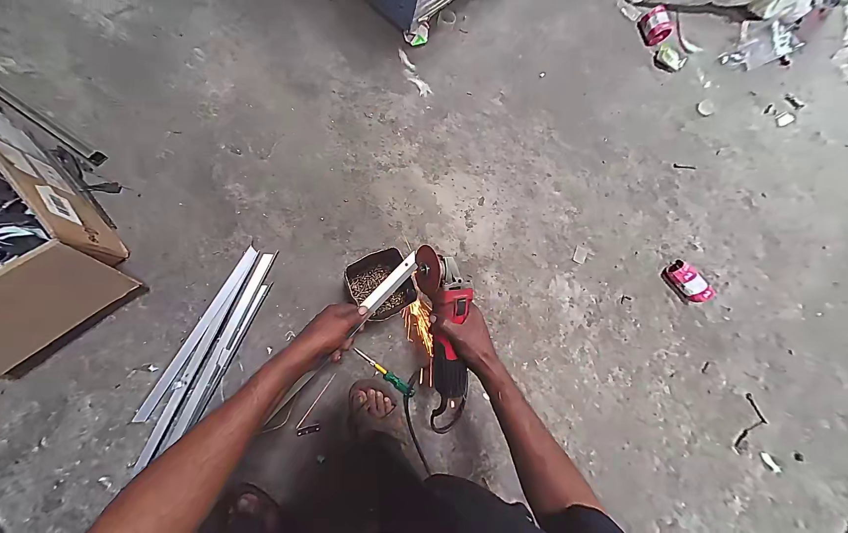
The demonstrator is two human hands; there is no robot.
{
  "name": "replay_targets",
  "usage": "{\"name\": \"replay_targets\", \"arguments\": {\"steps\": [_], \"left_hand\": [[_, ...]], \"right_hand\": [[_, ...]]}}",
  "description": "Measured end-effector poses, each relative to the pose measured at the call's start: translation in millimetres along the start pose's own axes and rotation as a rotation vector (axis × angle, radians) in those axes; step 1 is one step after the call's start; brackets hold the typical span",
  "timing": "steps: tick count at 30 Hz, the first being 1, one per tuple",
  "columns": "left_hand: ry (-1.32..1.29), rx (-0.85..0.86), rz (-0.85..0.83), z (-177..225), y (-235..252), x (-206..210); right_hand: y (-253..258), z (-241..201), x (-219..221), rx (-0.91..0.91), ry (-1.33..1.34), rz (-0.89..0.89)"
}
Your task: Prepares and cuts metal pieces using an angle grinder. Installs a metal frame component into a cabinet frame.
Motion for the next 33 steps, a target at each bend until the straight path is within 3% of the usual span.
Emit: {"name": "replay_targets", "arguments": {"steps": [33], "left_hand": [[-0.065,0.008,-0.009,0.1,-1.3,1.8]], "right_hand": [[5.1,-6.8,-2.0,0.033,-0.088,0.023]]}}
Point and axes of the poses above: each hand's wrist, its own y-axis towards the middle knuckle, its own x-axis out of the palm, z = x × y, the point moved 10 cm from there along y, towards the middle knuckle, and after that the axes turned 6 degrees about -x, right-handed, at the moved point
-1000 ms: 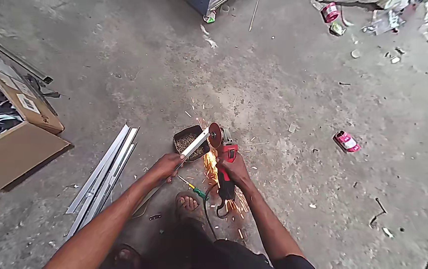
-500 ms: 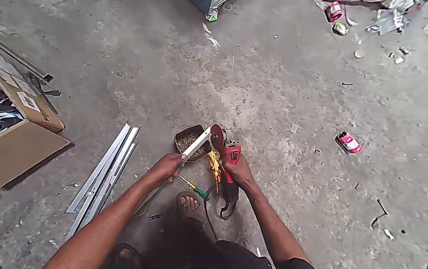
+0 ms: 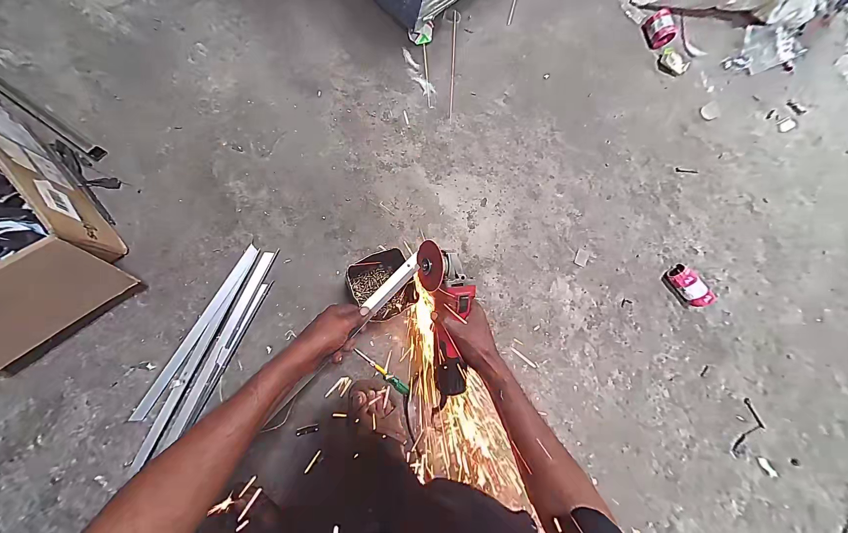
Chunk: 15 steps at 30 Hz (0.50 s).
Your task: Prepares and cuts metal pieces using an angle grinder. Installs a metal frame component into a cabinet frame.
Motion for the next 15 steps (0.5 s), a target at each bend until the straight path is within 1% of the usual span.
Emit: {"name": "replay_targets", "arguments": {"steps": [3,7,10,15], "left_hand": [[0.014,0.023,-0.008,1.0,0.8,0.5],[0.040,-0.006,0.019,0.9,-1.8,-0.5],[0.042,-0.019,0.041,-0.1,-1.6,-1.6],[0.037,-0.013,0.012,-1.2,-0.1,0.6]], "right_hand": [[0.9,-1.6,0.9,0.002,0.021,0.000],[-2.4,0.1,1.7,0.055,-0.034,0.000],[-1.2,2.2,2.6,0.013,-0.020,0.011],[-1.8,-4.5,3.3,0.041,-0.034,0.013]]}}
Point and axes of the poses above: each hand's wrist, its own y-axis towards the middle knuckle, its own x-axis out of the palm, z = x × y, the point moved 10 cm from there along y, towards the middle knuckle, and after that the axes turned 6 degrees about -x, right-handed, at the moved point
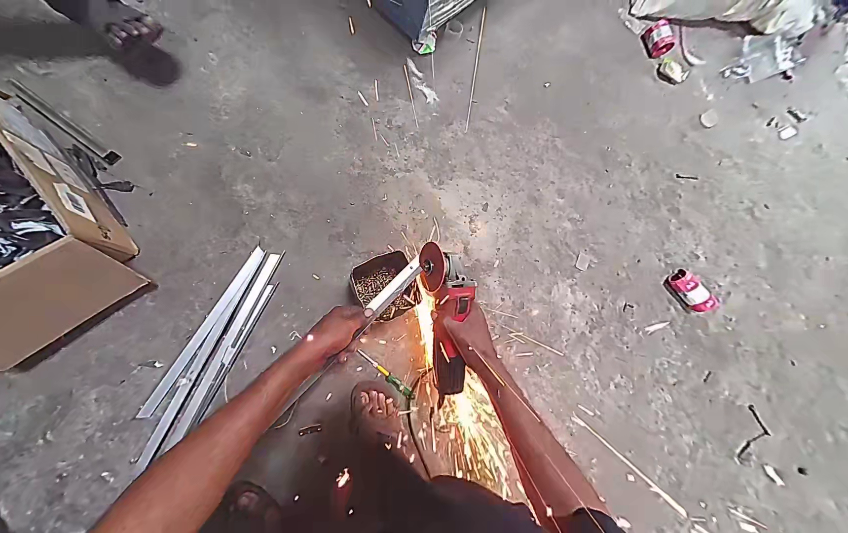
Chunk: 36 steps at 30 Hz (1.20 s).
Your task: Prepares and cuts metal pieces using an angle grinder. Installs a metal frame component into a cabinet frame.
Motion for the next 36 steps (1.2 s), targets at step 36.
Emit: {"name": "replay_targets", "arguments": {"steps": [36], "left_hand": [[0.104,0.001,-0.084,-4.2,-4.9,10.9]], "right_hand": [[-62.1,37.9,-1.5,0.048,1.258,-0.247]]}}
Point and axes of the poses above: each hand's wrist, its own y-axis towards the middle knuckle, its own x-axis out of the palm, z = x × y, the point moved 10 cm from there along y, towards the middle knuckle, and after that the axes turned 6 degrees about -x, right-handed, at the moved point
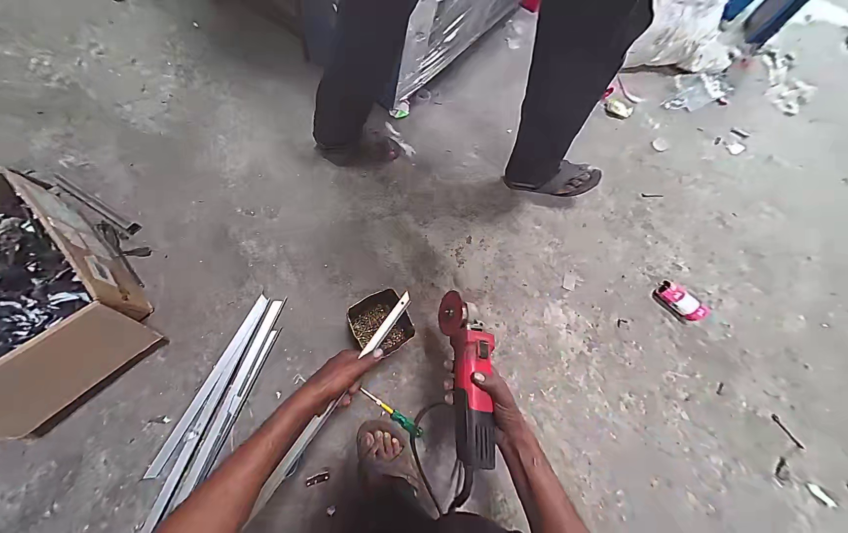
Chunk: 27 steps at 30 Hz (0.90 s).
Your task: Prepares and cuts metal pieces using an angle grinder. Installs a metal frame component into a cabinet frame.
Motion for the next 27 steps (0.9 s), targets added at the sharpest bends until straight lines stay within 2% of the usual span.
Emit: {"name": "replay_targets", "arguments": {"steps": [4,9,13,17,27], "left_hand": [[0.054,-0.042,-0.054,2.5,-5.4,4.7],[0.013,-0.039,-0.101,6.5,-3.5,7.7],[-0.092,-0.048,-0.127,5.1,-1.7,4.7],[-0.177,-0.047,-0.159,3.6,-1.2,7.9],[-0.206,-0.051,-0.198,6.2,-2.8,9.7]], "right_hand": [[-6.0,-13.4,-9.5,-0.114,-0.402,0.167],[-3.5,-43.2,2.5,-0.286,-0.889,0.293],[4.5,-57.0,22.3,-0.324,-1.207,0.292],[13.1,-57.0,32.2,-0.324,-1.320,0.221],[23.5,-51.8,48.3,-0.277,-1.385,0.155]]}}
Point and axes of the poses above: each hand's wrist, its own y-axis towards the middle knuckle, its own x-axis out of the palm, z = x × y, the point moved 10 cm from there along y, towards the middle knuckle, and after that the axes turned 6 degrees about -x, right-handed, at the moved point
